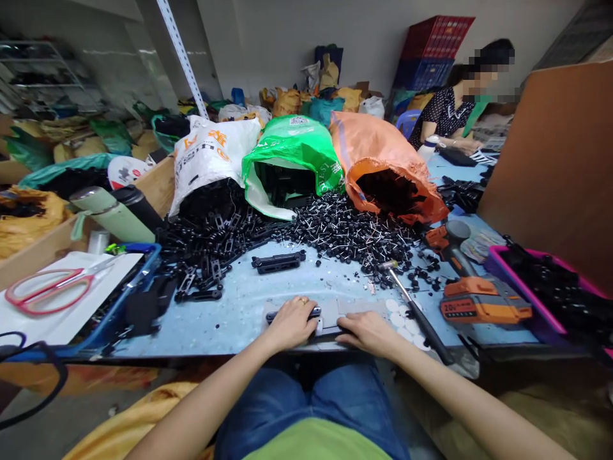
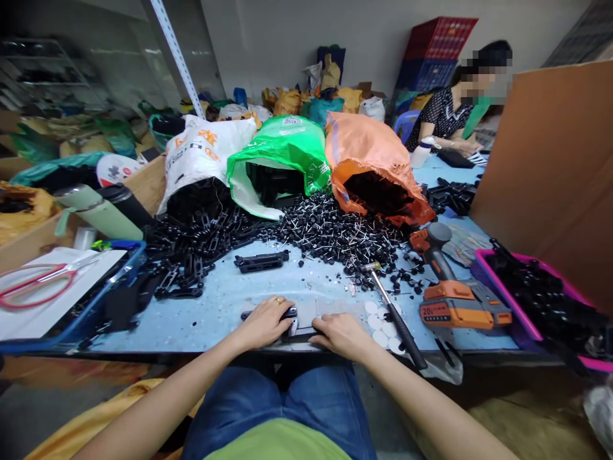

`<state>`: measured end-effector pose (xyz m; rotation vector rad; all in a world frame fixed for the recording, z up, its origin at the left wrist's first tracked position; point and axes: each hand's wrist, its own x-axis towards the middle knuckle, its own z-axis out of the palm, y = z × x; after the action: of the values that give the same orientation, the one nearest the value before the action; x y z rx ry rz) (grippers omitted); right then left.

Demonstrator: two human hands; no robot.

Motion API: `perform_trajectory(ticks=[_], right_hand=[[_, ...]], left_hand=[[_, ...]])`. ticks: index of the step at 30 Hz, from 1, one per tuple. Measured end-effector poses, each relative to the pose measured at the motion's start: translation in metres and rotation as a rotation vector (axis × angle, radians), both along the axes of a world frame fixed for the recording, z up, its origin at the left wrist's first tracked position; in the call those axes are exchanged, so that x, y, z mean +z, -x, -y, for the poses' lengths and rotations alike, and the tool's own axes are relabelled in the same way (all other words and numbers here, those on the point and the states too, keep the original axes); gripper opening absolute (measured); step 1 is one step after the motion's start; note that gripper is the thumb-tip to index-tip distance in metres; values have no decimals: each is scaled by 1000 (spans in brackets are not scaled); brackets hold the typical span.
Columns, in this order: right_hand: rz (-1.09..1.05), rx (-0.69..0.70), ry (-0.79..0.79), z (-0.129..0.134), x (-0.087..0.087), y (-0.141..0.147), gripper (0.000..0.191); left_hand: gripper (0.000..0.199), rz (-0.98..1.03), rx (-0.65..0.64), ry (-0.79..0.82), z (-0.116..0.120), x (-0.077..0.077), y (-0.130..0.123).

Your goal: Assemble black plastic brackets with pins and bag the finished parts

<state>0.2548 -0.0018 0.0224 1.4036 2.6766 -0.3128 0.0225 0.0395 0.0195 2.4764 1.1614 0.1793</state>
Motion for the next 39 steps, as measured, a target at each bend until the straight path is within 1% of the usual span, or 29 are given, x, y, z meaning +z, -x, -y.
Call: perform_trajectory(ticks=[2, 4, 5, 8, 11, 13, 15, 17, 18, 20, 21, 22, 24, 26, 28, 31, 33, 34, 36, 37, 39], right_hand=[[25, -35, -17, 1, 0, 9, 38], [47, -63, -63, 3, 4, 15, 38], [54, -73, -90, 3, 8, 17, 37], [61, -101, -151, 4, 20, 22, 35], [45, -99, -166, 0, 24, 23, 33], [32, -84, -159, -4, 21, 17, 33], [15, -75, -125, -9, 15, 6, 34], [-14, -75, -81, -14, 9, -9, 36], [-35, -79, -65, -19, 7, -16, 36], [-78, -109, -74, -32, 4, -27, 35], [-91, -140, -105, -41, 4, -29, 34], [-93, -183, -152, -53, 3, -30, 32], [-56, -273, -268, -81, -2, -26, 27], [6, -321, -345, -110, -9, -17, 24], [35, -324, -358, -135, -17, -9, 23], [-3, -314, -353, -154, -23, -5, 17], [-39, -326, -367, -154, -23, -8, 14], [-55, -343, -379, -151, -21, -11, 14], [-84, -391, -409, -139, -16, -17, 18], [-139, -420, -412, -130, -12, -18, 21], [-357, -453, -348, -107, -6, -18, 21]], left_hand=[[49, 5, 2, -13, 2, 1, -1], [62, 13, -4, -31, 2, 1, -1], [63, 20, -7, -38, 2, 1, 0], [49, 63, 1, -61, 1, -2, 3], [43, 103, 15, -80, 2, -5, 3], [44, 92, 26, -76, 3, -6, 0], [47, 63, 9, -52, -1, -6, -8], [50, 58, -20, -40, -16, -6, -22], [48, 57, 1, -49, -27, -5, -32], [40, 42, 121, -88, -57, -5, -52], [35, 13, 212, -104, -73, -5, -62], [30, -6, 257, -104, -88, -5, -71], [25, -33, 290, -98, -111, -6, -83], [26, -43, 278, -105, -119, -8, -82], [27, -52, 272, -129, -115, -10, -71], [33, -61, 257, -157, -104, -11, -52], [36, -59, 234, -163, -104, -12, -49], [35, -55, 220, -163, -106, -12, -53], [31, -43, 194, -158, -115, -14, -69], [29, -37, 184, -153, -120, -14, -80], [24, -24, 169, -140, -130, -16, -101]])
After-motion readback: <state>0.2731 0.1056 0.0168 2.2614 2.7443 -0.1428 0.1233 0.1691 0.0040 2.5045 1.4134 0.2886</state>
